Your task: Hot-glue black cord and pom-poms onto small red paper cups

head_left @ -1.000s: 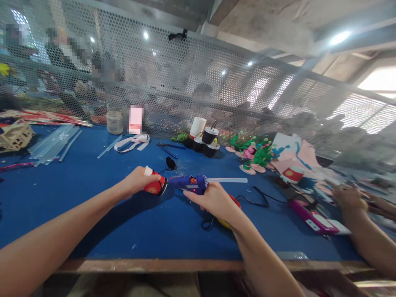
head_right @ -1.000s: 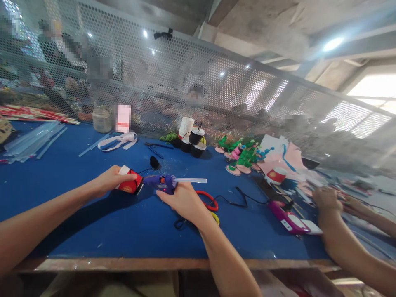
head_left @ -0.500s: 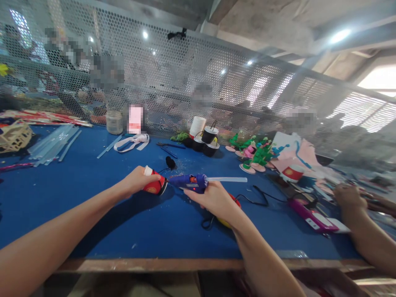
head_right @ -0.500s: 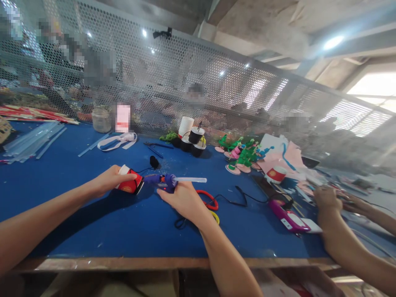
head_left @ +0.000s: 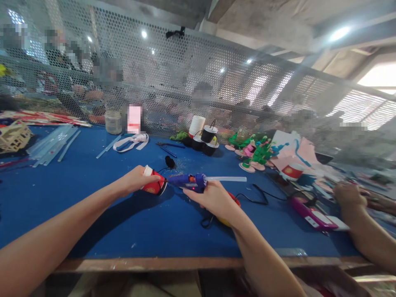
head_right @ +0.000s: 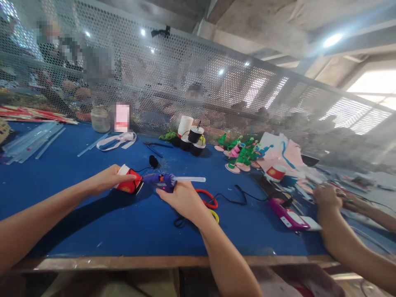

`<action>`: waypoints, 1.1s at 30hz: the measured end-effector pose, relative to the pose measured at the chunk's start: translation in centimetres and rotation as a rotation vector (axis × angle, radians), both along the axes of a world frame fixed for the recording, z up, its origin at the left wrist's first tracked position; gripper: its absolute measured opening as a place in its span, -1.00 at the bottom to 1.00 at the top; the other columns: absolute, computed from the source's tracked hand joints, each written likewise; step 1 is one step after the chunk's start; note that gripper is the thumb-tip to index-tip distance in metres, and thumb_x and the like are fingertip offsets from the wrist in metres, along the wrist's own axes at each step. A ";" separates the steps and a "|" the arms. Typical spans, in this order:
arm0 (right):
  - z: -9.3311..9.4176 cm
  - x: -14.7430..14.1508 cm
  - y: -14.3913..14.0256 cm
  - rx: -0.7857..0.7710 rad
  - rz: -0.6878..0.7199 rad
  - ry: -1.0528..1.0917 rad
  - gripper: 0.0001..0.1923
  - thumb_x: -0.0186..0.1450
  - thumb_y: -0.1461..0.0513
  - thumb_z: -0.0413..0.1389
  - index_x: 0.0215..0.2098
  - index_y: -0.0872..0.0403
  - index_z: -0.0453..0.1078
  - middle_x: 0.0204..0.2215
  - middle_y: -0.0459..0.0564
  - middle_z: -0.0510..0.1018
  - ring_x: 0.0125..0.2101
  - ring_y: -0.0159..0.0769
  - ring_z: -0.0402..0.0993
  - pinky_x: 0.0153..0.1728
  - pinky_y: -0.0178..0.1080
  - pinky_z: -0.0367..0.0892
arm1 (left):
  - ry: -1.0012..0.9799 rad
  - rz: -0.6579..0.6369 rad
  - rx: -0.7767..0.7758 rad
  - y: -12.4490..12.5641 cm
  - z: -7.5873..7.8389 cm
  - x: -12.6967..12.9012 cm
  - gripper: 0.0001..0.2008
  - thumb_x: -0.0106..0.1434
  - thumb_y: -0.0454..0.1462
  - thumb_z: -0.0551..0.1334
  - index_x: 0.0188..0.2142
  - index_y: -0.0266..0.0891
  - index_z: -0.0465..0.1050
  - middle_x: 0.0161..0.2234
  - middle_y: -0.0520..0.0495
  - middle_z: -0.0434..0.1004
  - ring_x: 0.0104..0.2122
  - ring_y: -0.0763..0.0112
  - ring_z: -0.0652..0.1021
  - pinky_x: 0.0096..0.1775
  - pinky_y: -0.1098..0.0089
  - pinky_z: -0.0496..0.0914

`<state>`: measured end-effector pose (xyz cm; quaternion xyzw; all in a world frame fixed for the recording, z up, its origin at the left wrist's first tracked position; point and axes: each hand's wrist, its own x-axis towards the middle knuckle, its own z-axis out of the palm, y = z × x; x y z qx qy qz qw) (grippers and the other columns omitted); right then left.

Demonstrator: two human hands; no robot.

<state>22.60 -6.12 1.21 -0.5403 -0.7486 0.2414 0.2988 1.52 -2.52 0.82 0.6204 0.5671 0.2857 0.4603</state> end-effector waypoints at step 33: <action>0.0 0.2 0.0 -0.130 -0.002 0.048 -0.69 0.06 0.12 0.06 -0.74 0.07 0.15 -0.87 -0.22 0.17 -0.81 -0.50 0.10 -0.74 -0.39 0.08 | -0.015 -0.123 0.036 0.0 -0.1 -0.4 -0.63 -0.12 -0.03 0.26 -0.73 -0.28 0.29 -0.75 0.12 0.16 -0.68 0.57 0.13 -0.60 0.48 -0.04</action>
